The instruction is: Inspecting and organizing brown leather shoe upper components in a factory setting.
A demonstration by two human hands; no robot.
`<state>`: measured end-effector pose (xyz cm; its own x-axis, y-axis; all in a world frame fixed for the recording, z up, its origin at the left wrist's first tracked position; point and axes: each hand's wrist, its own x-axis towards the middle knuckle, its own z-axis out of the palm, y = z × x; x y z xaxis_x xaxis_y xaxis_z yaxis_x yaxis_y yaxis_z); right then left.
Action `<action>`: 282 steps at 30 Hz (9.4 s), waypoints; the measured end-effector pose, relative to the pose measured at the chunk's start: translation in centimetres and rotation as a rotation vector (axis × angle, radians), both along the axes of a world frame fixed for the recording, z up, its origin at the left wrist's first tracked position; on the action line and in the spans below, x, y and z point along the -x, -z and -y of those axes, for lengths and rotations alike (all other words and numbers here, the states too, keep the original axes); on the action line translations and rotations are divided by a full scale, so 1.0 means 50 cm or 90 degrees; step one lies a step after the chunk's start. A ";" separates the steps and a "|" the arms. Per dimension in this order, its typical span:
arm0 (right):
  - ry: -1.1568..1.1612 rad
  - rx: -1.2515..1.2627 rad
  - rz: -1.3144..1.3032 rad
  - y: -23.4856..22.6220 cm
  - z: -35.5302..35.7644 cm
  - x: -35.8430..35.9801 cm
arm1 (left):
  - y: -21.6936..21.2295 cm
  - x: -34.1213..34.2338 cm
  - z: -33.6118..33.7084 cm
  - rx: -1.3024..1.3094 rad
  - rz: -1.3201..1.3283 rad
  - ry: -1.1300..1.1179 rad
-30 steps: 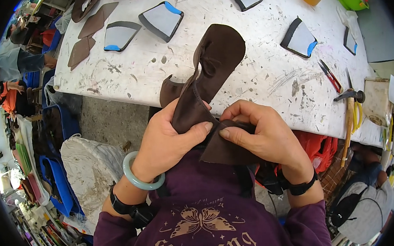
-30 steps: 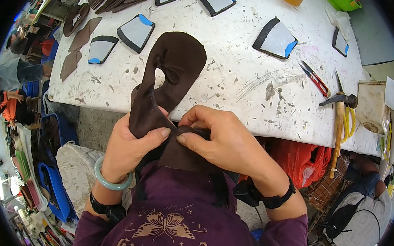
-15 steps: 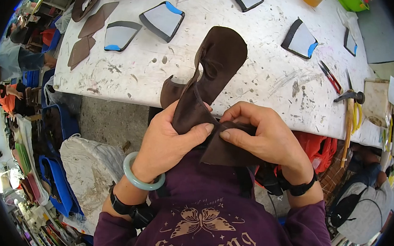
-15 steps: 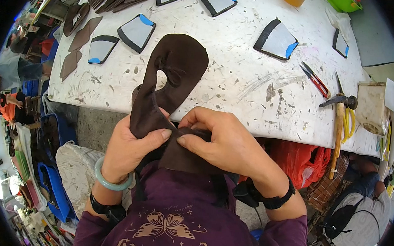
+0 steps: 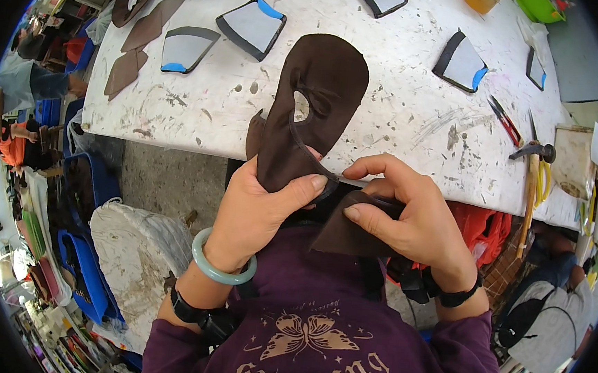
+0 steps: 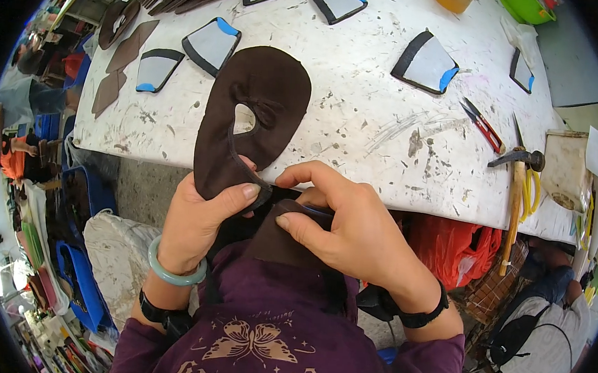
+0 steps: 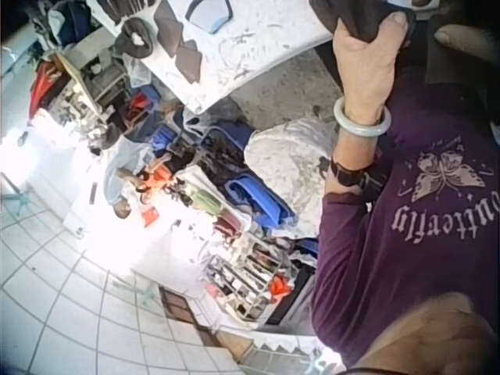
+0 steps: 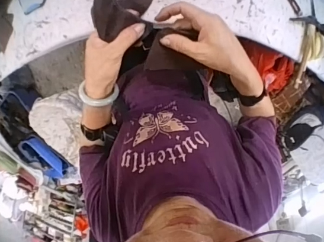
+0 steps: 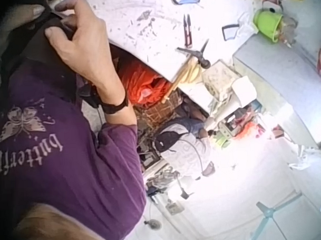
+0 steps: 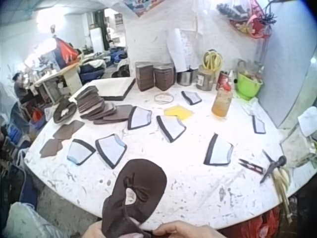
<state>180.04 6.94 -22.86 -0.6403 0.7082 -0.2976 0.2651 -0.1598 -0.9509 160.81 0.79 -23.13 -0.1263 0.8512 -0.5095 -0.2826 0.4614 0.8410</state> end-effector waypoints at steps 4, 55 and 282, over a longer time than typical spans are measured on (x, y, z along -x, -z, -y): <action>-0.013 -0.020 0.022 -0.005 0.002 -0.003 | 0.001 0.001 0.001 0.005 0.009 0.000; -0.037 0.048 0.055 -0.014 -0.036 0.022 | 0.011 -0.001 0.009 -0.062 0.067 -0.043; -0.359 0.204 -0.070 -0.043 -0.139 0.173 | -0.100 0.144 0.031 -0.169 -0.331 0.220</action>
<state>171.38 13.90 -20.72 -0.9262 0.1421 -0.3494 0.2951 -0.3040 -0.9058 153.60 -0.74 -18.15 0.0033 0.9747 -0.2234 0.3149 0.2111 0.9254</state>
